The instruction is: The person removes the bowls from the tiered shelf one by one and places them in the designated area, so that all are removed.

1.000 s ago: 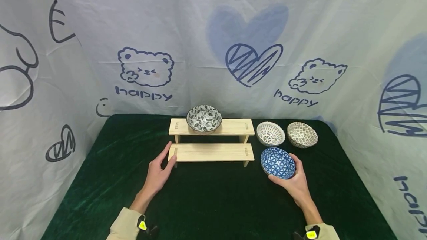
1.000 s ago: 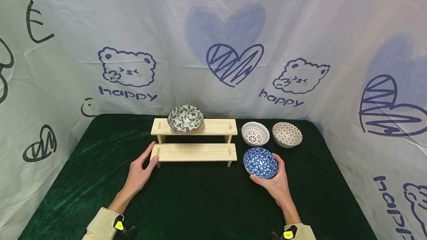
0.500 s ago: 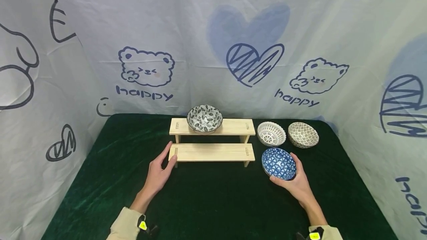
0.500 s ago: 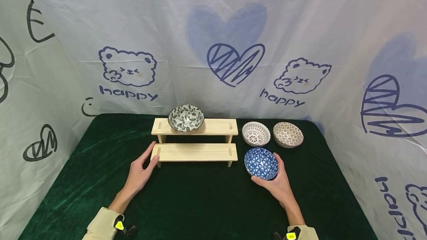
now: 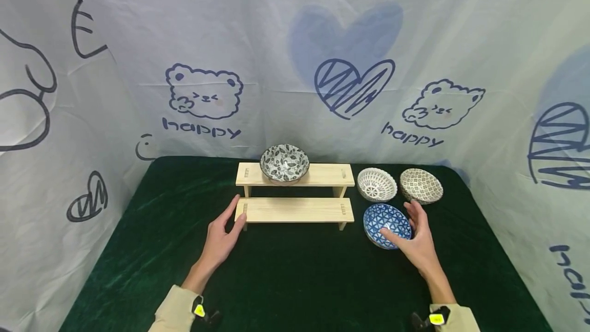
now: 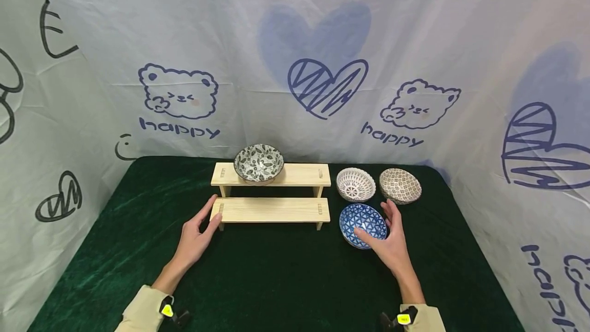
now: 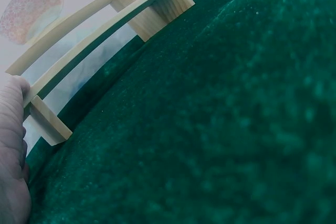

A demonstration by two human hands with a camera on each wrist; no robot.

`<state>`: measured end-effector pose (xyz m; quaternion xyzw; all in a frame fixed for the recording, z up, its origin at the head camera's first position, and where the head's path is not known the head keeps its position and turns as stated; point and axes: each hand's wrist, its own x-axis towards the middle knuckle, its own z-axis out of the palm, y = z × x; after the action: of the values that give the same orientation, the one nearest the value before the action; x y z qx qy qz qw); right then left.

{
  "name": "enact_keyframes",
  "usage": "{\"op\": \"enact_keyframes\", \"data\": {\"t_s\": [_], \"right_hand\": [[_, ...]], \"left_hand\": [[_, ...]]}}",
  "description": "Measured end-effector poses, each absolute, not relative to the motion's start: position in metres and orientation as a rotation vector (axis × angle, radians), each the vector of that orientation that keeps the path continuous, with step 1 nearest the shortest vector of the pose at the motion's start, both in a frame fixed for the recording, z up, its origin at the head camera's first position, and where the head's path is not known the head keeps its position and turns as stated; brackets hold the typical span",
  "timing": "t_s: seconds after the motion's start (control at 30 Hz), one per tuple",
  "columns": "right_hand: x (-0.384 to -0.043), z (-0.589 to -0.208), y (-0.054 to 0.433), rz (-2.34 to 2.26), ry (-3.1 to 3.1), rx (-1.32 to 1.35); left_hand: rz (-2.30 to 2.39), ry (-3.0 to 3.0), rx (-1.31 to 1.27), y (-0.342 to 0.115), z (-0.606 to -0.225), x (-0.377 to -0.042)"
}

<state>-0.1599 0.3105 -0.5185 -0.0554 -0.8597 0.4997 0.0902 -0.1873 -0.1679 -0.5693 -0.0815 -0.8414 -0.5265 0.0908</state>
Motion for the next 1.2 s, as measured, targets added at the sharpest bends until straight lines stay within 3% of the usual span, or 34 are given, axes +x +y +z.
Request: {"op": "enact_keyframes", "data": {"t_s": [0.4,1.2], "right_hand": [[-0.177,-0.486,0.282,1.467,-2.386,0.105],[-0.218,-0.467,0.193,1.733,-2.368,0.580]], "left_hand": [[-1.576,-2.503,-0.241,-0.167,-0.568,-0.187],[-1.575,-2.493,-0.243,-0.167,-0.571,-0.188]]}}
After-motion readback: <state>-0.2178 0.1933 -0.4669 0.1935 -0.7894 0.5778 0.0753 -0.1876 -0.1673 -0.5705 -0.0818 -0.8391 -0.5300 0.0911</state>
